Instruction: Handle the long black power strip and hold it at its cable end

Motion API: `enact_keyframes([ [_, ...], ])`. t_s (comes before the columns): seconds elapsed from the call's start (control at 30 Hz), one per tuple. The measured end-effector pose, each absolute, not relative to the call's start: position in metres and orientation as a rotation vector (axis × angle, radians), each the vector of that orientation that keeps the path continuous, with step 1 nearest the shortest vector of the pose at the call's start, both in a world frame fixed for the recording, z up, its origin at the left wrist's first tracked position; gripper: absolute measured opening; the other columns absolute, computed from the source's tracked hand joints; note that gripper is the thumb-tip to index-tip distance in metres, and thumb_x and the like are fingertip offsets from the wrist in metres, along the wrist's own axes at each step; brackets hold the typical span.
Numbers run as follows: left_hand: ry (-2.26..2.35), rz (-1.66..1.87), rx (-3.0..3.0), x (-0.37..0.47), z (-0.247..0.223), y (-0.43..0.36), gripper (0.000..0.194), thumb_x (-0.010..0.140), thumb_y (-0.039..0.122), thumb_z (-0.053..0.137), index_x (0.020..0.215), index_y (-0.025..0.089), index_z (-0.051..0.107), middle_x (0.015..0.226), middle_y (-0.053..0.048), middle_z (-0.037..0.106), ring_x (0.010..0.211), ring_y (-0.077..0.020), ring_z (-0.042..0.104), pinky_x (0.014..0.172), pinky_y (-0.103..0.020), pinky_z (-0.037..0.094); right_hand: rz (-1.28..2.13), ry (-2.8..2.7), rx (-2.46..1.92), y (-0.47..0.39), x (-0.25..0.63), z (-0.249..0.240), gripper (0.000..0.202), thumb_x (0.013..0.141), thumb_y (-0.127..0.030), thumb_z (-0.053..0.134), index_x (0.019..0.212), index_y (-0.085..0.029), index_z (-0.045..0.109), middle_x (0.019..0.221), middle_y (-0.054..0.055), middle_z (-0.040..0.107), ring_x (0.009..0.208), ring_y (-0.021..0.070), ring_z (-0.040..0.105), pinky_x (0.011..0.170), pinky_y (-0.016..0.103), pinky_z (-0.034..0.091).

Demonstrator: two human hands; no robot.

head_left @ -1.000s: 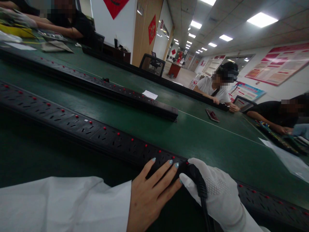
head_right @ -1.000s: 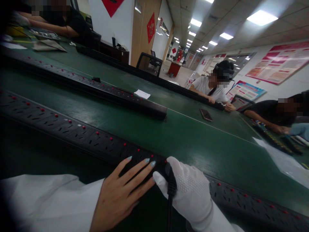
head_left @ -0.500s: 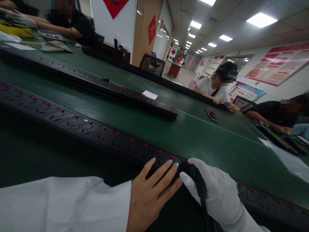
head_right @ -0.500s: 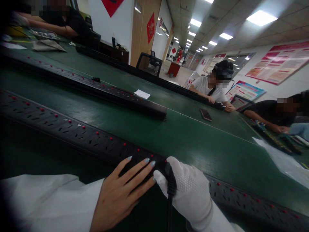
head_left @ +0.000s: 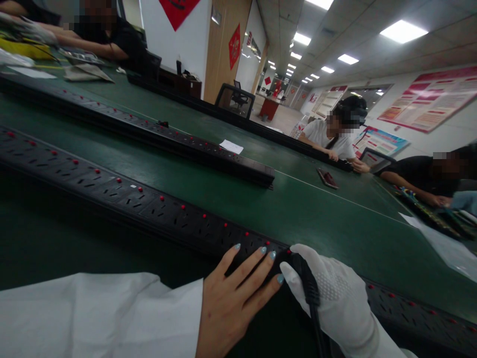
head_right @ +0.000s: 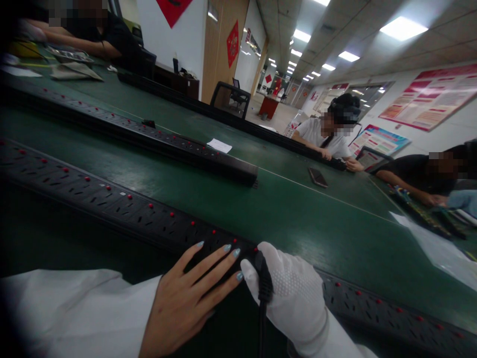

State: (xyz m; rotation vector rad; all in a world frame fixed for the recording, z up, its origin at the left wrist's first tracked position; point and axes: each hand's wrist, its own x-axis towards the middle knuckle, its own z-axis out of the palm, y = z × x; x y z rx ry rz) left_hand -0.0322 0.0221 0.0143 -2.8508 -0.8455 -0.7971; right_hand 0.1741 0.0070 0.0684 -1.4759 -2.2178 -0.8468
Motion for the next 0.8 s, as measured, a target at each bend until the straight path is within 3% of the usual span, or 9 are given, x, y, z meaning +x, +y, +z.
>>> enact_keyframes([
  [0.8, -0.853, -0.754, -2.852, -0.0325, 0.0159, 0.0222, 0.052, 0.089, 0.029, 0.056, 0.138, 0.026, 0.039, 0.145, -0.002, 0.037, 0.135, -0.0241, 0.024, 0.108, -0.049, 0.003, -0.825, -2.226, -1.494, 0.0070, 0.1709, 0.0724, 0.032, 0.090, -0.044, 0.046, 0.090, -0.016, 0.062, 0.064, 0.001, 0.064, 0.051, 0.0125, 0.055, 0.053, 0.025, 0.036],
])
